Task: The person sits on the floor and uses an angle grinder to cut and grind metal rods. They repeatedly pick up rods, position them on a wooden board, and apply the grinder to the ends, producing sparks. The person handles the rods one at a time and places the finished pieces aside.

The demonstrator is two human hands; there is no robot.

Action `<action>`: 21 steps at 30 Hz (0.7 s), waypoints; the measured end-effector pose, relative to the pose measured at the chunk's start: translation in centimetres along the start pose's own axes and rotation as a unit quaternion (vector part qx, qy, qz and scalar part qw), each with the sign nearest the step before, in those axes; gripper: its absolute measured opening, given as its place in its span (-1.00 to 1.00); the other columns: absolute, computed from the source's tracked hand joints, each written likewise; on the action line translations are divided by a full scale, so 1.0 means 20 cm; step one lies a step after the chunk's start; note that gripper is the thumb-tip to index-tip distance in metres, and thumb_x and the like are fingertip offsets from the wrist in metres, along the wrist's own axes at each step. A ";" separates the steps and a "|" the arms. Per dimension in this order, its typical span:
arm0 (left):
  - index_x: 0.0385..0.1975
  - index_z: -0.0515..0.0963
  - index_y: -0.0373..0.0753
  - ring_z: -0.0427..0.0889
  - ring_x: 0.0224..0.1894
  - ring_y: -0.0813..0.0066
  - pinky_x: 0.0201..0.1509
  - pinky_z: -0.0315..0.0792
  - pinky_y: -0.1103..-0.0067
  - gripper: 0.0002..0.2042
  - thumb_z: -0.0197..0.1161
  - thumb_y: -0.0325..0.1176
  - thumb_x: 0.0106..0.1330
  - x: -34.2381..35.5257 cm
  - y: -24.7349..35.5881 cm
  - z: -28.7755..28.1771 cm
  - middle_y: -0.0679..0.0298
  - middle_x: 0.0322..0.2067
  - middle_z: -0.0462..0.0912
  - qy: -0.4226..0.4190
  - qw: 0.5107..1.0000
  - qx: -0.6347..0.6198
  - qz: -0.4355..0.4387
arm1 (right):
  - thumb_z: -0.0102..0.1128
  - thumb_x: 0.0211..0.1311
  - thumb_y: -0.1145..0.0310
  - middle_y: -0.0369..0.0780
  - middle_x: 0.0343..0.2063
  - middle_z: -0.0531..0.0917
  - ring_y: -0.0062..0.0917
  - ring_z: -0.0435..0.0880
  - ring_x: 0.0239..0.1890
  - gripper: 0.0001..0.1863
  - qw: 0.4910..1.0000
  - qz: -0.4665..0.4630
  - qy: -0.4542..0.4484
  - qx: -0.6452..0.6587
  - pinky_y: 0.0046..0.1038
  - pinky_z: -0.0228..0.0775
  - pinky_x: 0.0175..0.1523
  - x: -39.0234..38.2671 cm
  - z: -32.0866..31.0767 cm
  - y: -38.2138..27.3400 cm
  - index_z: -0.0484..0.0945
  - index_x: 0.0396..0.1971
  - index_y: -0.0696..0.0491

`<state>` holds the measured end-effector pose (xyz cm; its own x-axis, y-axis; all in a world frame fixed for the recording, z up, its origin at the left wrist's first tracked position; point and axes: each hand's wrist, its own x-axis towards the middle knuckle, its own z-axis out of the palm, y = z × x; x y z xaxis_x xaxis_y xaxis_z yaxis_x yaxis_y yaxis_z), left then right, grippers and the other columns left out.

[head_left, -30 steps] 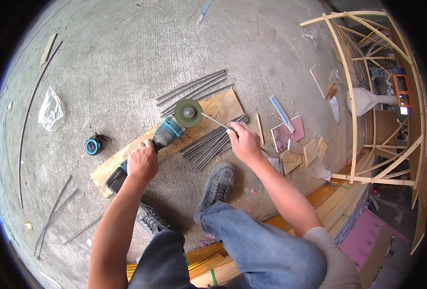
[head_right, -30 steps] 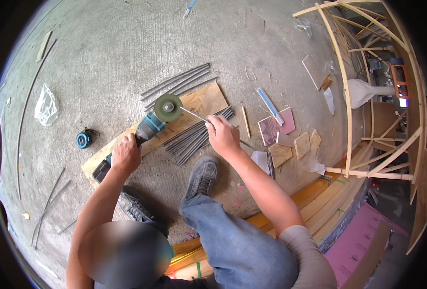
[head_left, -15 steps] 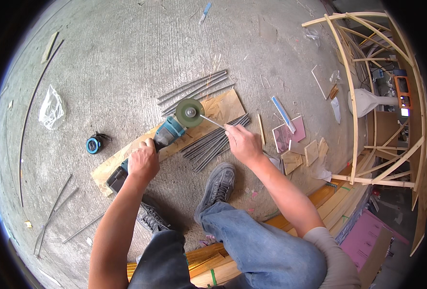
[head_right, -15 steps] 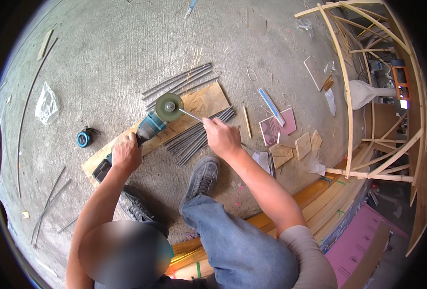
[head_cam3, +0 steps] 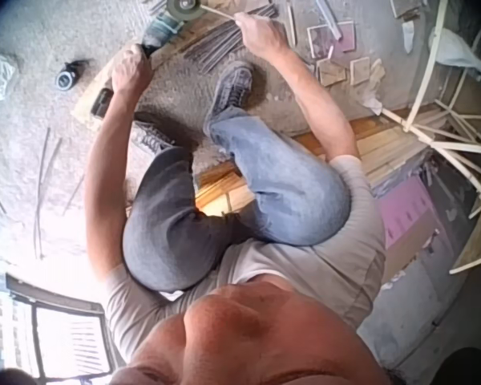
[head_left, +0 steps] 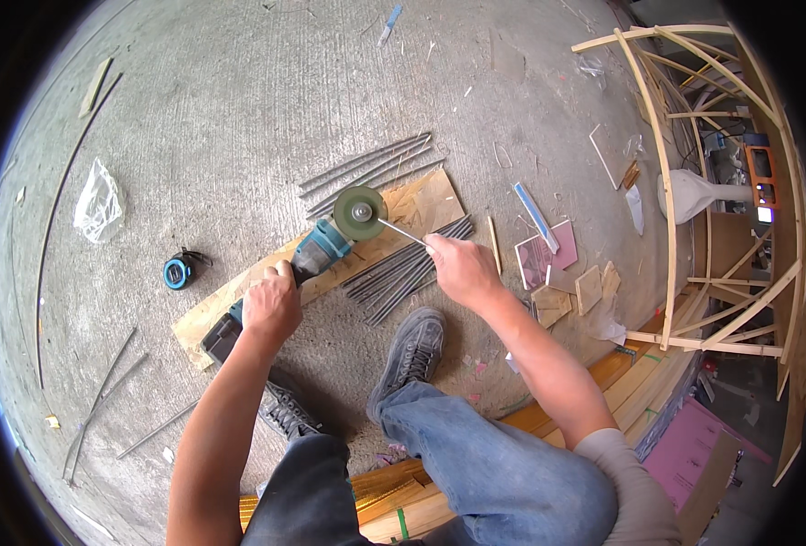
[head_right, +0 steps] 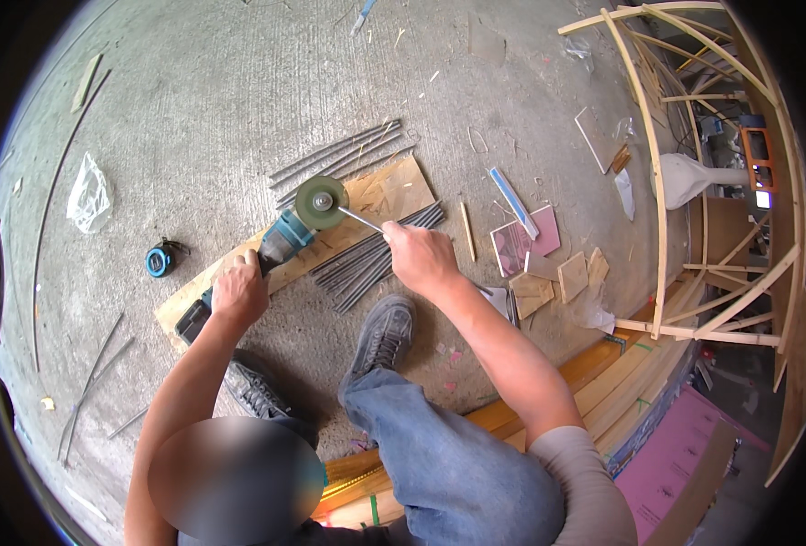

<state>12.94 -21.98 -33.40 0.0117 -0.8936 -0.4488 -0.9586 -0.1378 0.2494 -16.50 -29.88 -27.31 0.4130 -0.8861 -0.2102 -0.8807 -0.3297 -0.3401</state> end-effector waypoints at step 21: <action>-0.12 0.35 -0.36 0.64 -0.13 -0.04 -0.08 0.53 0.27 -0.67 0.22 -0.26 0.31 0.00 0.01 -0.01 -0.09 -0.19 0.57 -0.006 1.000 0.002 0.000 | -0.04 0.39 0.38 -0.12 -0.13 0.64 -0.41 0.67 -0.09 -0.69 0.582 0.211 -0.044 0.784 -0.39 0.51 -0.05 -0.30 0.05 0.35 0.39 0.09 0.05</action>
<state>12.78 -22.16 -33.15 0.0089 -0.8881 -0.4595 -0.9598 -0.1365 0.2453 -24.99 -26.48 -29.33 0.3073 -0.7373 -0.6016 0.3580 0.6753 -0.6448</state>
